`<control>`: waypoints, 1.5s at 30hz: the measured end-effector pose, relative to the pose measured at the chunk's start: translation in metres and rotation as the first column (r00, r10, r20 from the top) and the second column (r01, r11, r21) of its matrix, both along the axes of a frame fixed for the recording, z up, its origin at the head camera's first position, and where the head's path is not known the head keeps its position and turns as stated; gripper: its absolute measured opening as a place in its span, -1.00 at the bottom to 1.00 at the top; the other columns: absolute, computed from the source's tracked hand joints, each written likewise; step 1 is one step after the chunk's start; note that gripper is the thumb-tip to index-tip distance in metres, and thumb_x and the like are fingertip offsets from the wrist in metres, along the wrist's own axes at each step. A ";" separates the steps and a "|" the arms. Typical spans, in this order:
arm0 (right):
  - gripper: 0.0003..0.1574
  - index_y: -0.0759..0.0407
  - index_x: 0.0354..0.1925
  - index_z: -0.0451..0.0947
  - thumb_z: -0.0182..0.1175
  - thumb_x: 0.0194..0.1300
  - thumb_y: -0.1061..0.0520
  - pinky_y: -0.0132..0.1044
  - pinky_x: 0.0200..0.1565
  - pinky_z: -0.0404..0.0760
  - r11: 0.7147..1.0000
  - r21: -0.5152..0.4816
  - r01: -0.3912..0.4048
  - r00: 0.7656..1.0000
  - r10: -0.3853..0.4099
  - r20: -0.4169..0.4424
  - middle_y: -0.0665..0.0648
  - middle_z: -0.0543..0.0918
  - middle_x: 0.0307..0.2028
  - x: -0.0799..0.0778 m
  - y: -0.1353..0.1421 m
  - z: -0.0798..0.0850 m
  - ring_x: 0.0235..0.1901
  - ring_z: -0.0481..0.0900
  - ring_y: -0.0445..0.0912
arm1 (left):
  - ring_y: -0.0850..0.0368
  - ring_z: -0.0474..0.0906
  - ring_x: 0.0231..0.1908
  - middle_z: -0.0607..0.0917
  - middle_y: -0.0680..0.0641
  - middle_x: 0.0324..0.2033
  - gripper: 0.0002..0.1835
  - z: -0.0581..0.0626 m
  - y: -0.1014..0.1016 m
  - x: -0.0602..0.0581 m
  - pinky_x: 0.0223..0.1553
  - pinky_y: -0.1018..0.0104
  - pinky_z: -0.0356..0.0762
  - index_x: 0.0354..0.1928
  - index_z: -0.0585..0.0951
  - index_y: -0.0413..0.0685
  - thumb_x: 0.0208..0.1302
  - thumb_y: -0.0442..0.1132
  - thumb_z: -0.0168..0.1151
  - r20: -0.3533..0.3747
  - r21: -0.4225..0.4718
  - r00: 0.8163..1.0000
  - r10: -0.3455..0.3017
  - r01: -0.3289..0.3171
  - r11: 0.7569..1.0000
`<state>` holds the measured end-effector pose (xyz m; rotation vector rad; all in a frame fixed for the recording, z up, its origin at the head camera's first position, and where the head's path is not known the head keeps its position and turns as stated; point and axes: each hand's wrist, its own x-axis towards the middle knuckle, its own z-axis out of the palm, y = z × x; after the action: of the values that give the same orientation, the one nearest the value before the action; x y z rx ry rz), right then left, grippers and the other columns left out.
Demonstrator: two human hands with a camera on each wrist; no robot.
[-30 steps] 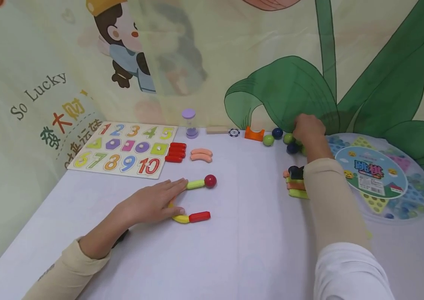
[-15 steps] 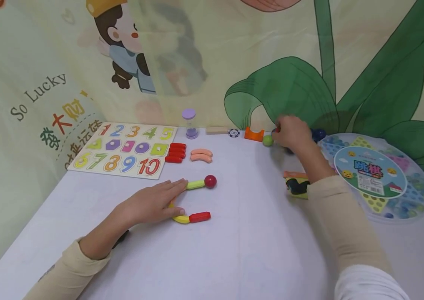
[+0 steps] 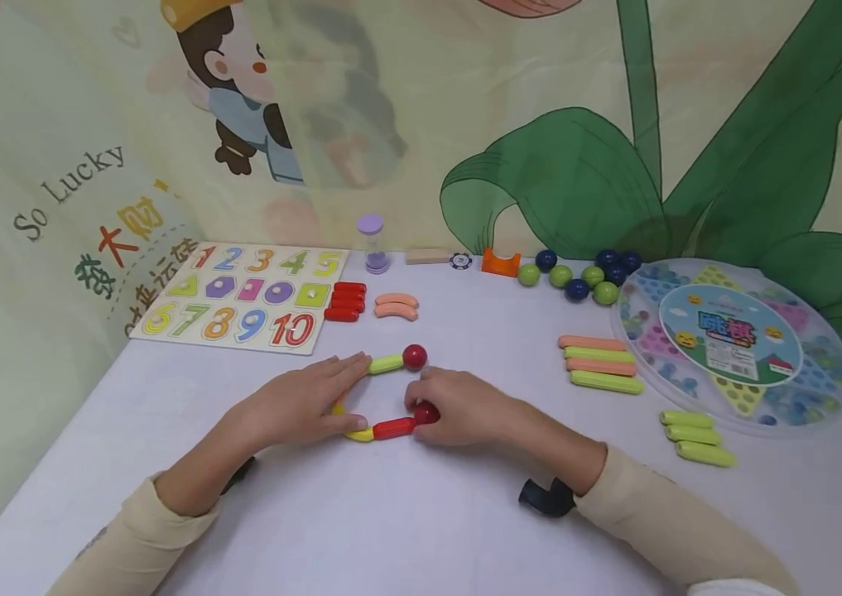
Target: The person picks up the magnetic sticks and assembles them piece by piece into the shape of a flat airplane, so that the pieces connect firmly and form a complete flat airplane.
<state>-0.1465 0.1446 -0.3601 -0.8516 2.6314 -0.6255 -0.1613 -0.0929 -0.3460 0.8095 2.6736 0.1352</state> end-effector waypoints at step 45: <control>-0.91 0.00 -0.40 0.49 0.25 0.10 0.10 -0.39 -0.40 0.43 0.972 0.222 -0.083 0.986 0.112 -0.123 -0.05 0.51 -0.53 -0.118 -0.095 0.012 -0.44 0.43 -0.16 | 0.08 -0.02 0.30 0.07 0.02 0.35 -0.20 0.001 -0.009 0.000 0.13 0.09 0.25 0.30 0.28 0.16 0.00 0.27 0.20 0.025 0.153 0.983 -0.183 0.178 0.972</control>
<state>-0.2647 0.0500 -0.3477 -0.9790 2.6932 -0.2580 -0.1609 -0.1015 -0.3450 1.0807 2.5609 0.3068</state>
